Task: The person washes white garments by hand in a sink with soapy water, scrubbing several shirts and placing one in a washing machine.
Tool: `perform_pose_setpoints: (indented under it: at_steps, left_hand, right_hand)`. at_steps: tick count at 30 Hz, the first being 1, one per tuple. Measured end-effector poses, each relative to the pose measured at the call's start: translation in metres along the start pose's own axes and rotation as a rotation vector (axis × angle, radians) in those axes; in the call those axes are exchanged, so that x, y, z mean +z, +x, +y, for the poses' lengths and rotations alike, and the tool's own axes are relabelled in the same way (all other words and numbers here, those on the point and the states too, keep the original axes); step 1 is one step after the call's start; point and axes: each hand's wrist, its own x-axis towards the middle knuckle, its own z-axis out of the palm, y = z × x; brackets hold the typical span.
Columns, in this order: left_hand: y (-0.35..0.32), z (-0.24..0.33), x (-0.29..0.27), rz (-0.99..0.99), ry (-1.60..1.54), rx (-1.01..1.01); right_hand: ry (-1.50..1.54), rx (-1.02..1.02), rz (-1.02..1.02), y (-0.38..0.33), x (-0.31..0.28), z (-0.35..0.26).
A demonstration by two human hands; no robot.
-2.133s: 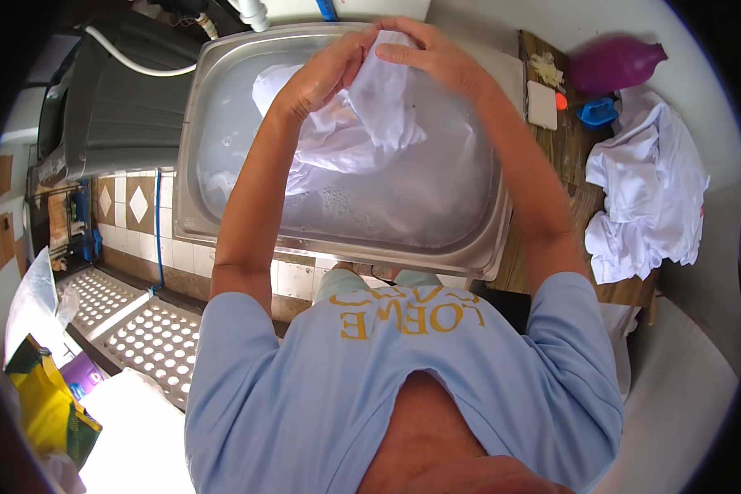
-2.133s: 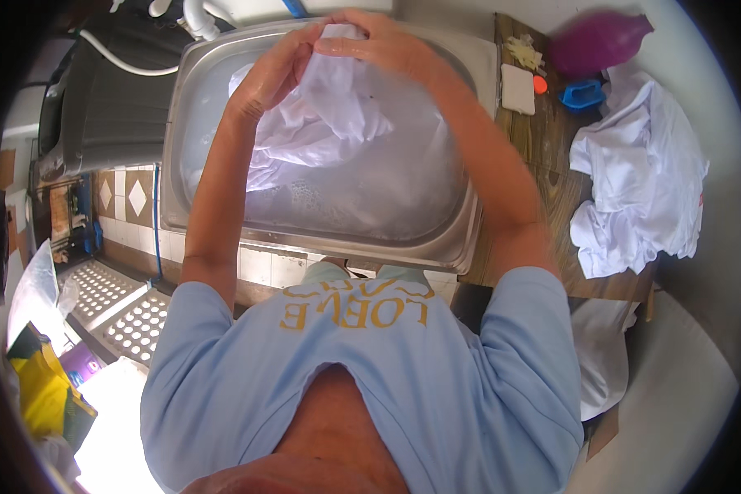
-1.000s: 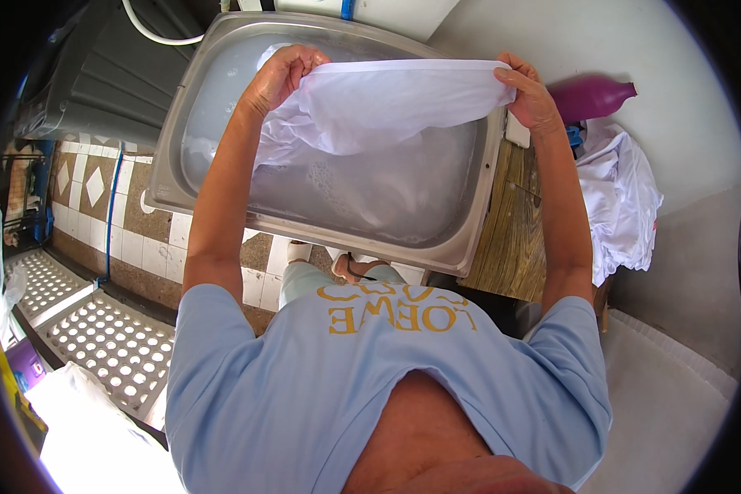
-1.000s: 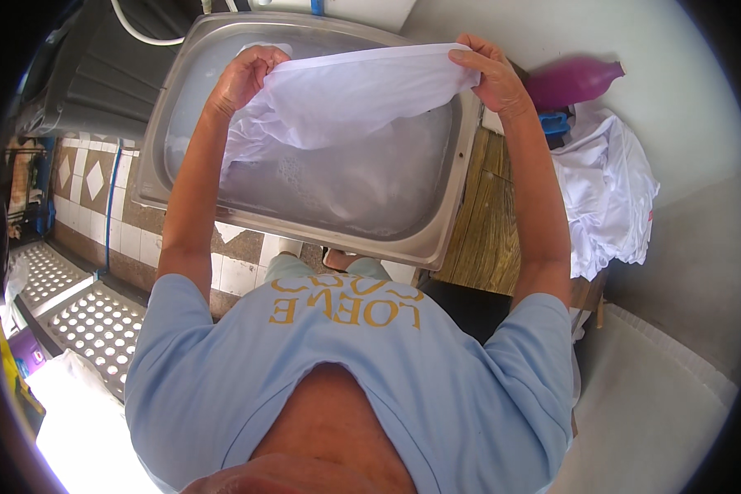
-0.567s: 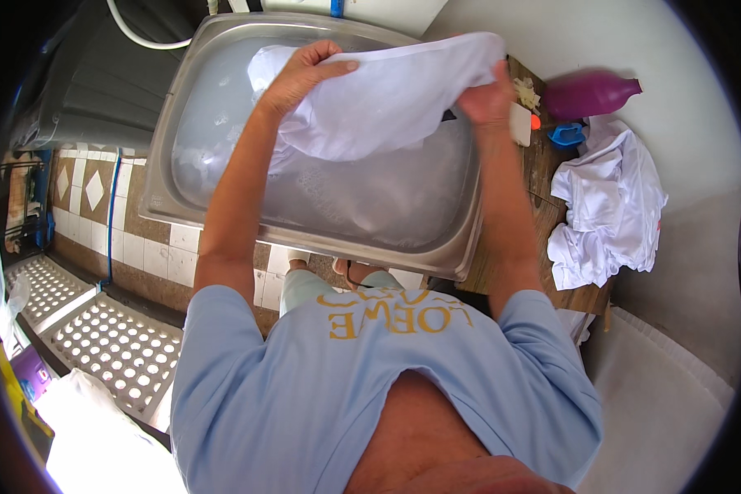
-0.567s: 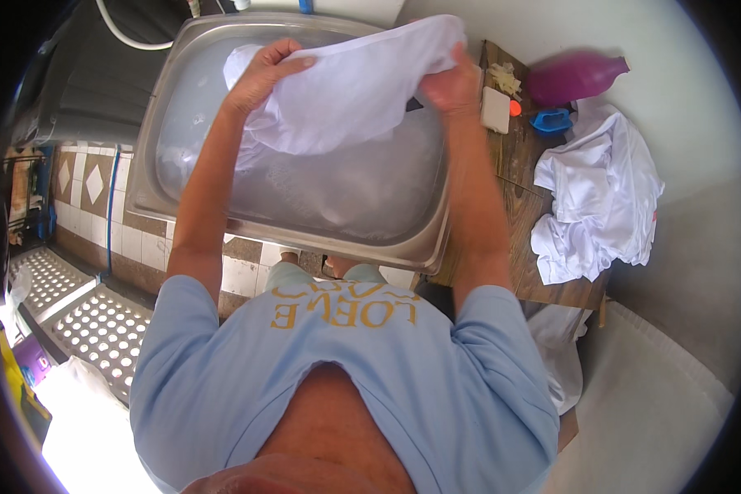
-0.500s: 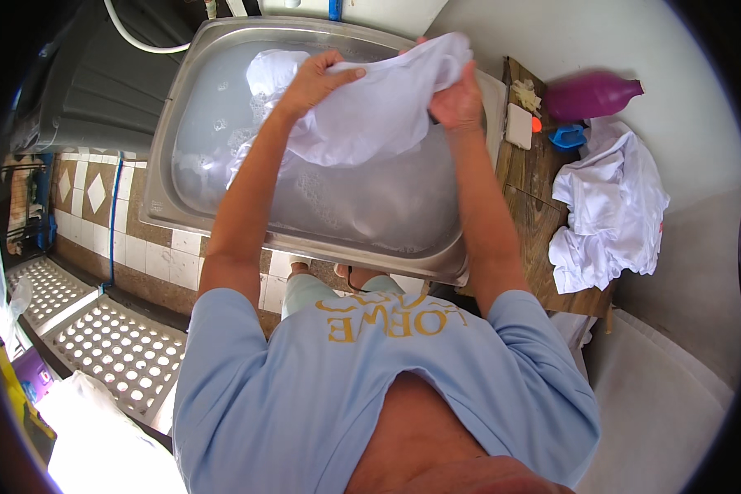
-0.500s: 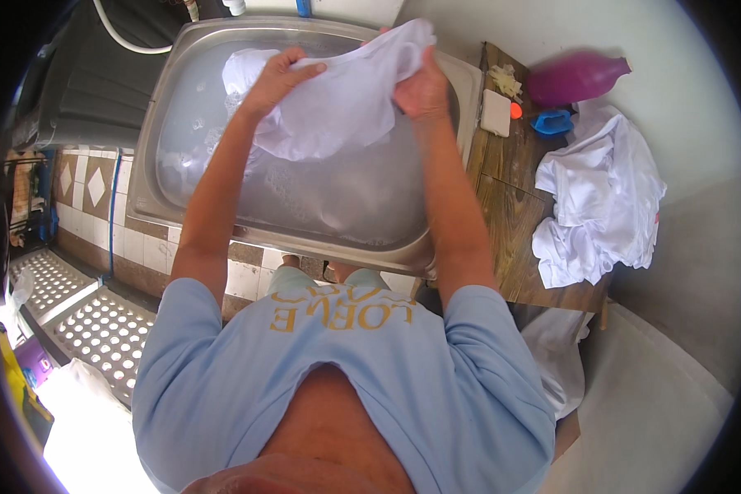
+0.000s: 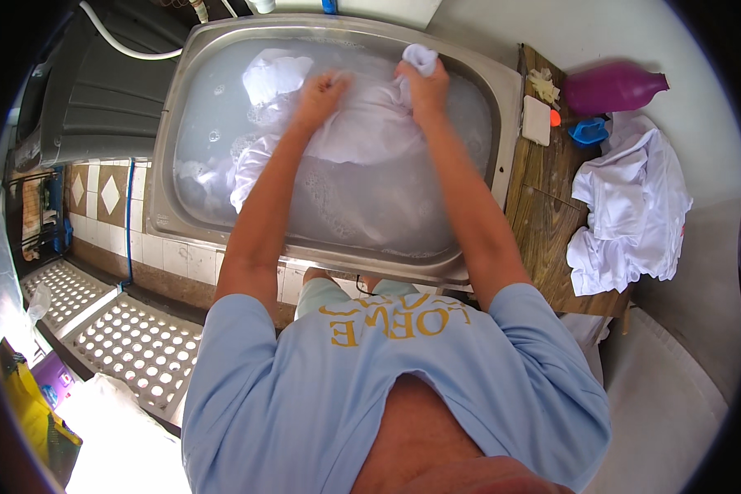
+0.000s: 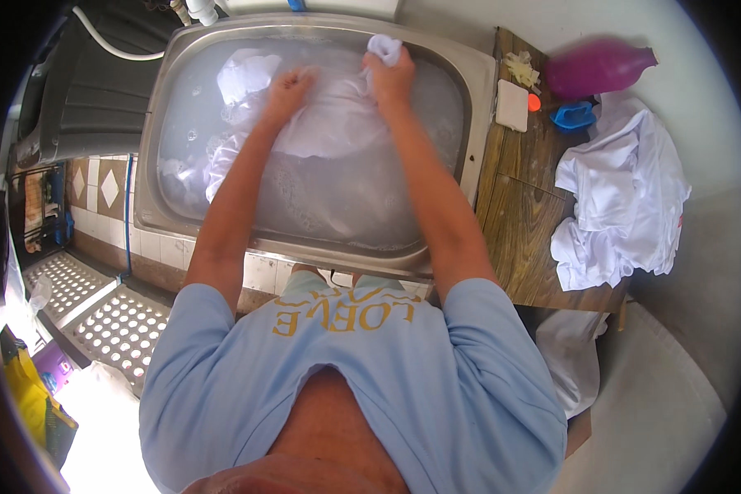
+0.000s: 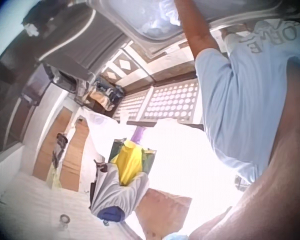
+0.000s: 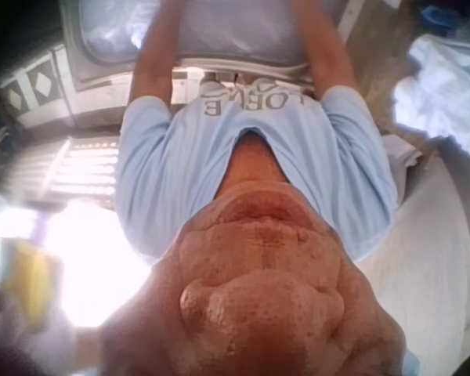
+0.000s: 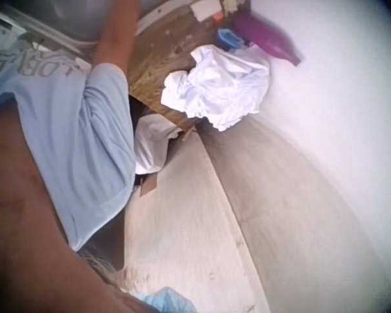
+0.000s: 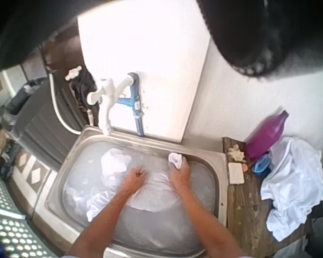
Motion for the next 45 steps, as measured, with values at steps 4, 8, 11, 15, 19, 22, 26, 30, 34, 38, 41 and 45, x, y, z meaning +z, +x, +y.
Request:
perform_pose_setpoints:
  at_steps: [4,8,11,15,19,22,26,30,34,38,41,45]
  left_hand:
    - [-0.01,0.086,0.006,-0.029,-0.759,-0.035]
    - [-0.016,0.11,0.071,-0.117,-0.423,0.393]
    - [-0.038,0.109,0.108,0.015,0.163,0.61]
    - [0.013,0.065,0.073,0.285,0.272,0.346]
    - [0.02,0.068,0.06,0.315,0.193,0.469]
    - [0.019,0.069,0.078,0.281,0.182,0.694]
    - [0.013,0.054,0.057,0.304,0.206,0.634]
    - [0.005,0.083,-0.024,0.18,0.215,0.282]
    - [-0.033,0.15,-0.071,-0.157,-0.197,0.15]
    - [-0.042,0.196,-0.083,-0.344,0.036,0.259]
    - [-0.04,0.192,-0.026,-0.312,-0.151,0.276]
    - [-0.062,0.132,-0.049,-0.116,-0.38,-0.166]
  right_hand:
    - [0.592,0.562,-0.044,0.001,0.004,-0.033]
    - [0.245,-0.158,-0.263,0.013,0.006,0.016]
    - [0.642,0.307,-0.636,0.033,0.006,0.032]
    - [0.684,0.633,-0.251,-0.018,0.049,-0.023]
    - [0.781,0.606,-0.112,-0.038,0.053,-0.048]
    - [1.091,0.345,-0.663,-0.001,0.003,0.033]
    - [0.734,0.524,-0.094,-0.034,0.045,-0.059]
    - [0.279,0.333,-0.262,-0.021,0.007,-0.15]
    - [-0.2,-0.102,-0.384,0.014,-0.048,-0.219]
    - [-0.215,-0.343,-0.707,0.0,-0.019,-0.268]
    - [-0.381,-0.475,-0.687,-0.008,0.04,-0.217]
    - [-0.393,-0.163,-0.616,0.017,-0.011,-0.117]
